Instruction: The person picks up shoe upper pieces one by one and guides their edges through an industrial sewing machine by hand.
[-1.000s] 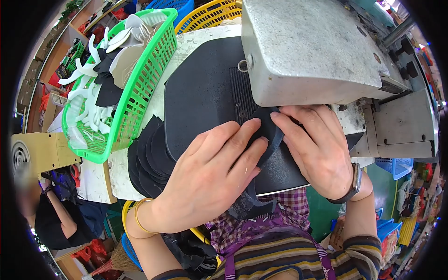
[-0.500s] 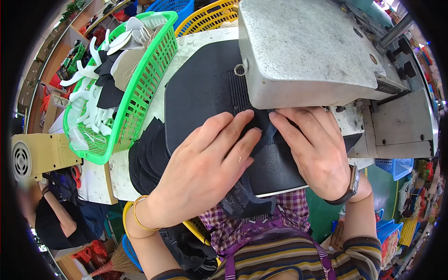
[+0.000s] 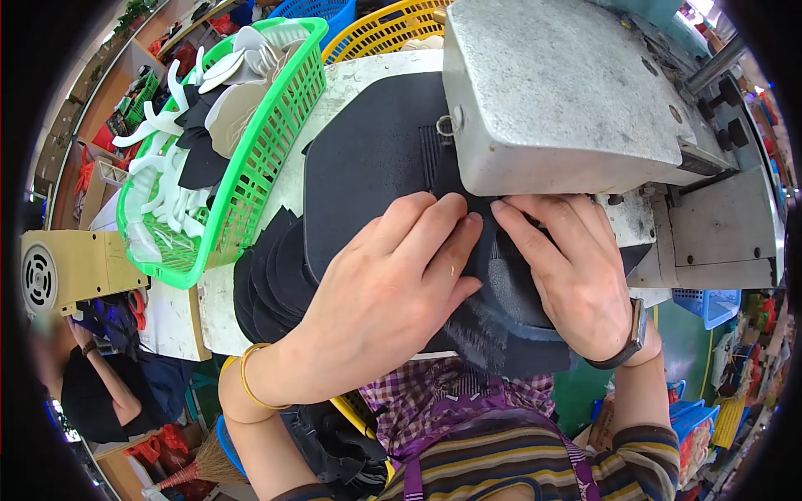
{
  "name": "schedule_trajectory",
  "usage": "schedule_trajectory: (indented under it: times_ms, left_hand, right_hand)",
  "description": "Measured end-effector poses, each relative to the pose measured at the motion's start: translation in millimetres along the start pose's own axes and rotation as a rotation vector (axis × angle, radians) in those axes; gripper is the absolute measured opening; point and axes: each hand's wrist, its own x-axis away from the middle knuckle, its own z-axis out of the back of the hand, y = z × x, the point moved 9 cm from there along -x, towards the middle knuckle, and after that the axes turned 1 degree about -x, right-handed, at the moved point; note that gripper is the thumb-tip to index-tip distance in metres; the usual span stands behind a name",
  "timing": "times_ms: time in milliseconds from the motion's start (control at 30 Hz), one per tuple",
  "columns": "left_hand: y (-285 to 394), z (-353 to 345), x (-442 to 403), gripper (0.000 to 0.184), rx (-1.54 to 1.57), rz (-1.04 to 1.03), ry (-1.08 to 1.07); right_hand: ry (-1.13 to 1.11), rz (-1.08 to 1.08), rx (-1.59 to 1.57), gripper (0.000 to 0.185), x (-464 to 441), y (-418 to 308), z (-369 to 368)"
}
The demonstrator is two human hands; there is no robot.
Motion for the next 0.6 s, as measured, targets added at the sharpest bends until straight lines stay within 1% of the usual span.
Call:
schedule_trajectory:
  times_ms: [133, 233, 333, 467, 600]
  left_hand:
    - [1.9, -0.4, -0.5, 0.057, -0.021, 0.007, 0.007]
    - [4.2, -2.2, -2.8, 0.059, -0.060, 0.014, 0.013]
    - [4.1, -3.6, -5.4, 0.061, -0.097, 0.022, 0.043]
    - [3.0, -2.8, -6.9, 0.062, -0.129, 0.026, 0.089]
    - [-1.2, -4.4, -10.6, 0.063, -0.131, 0.048, 0.106]
  right_hand:
    - [0.002, 0.002, -0.053, 0.042, -0.3, 1.9, 3.5]
    - [-0.004, 0.004, -0.171, 0.039, 3.5, 7.4, 13.9]
    - [-0.029, -0.043, -0.202, 0.037, 10.3, 10.2, 23.2]
    - [-0.055, -0.113, -0.115, 0.038, 20.7, 21.9, 27.7]
    - [-0.032, -0.098, -0.113, 0.037, 25.1, 24.1, 28.2]
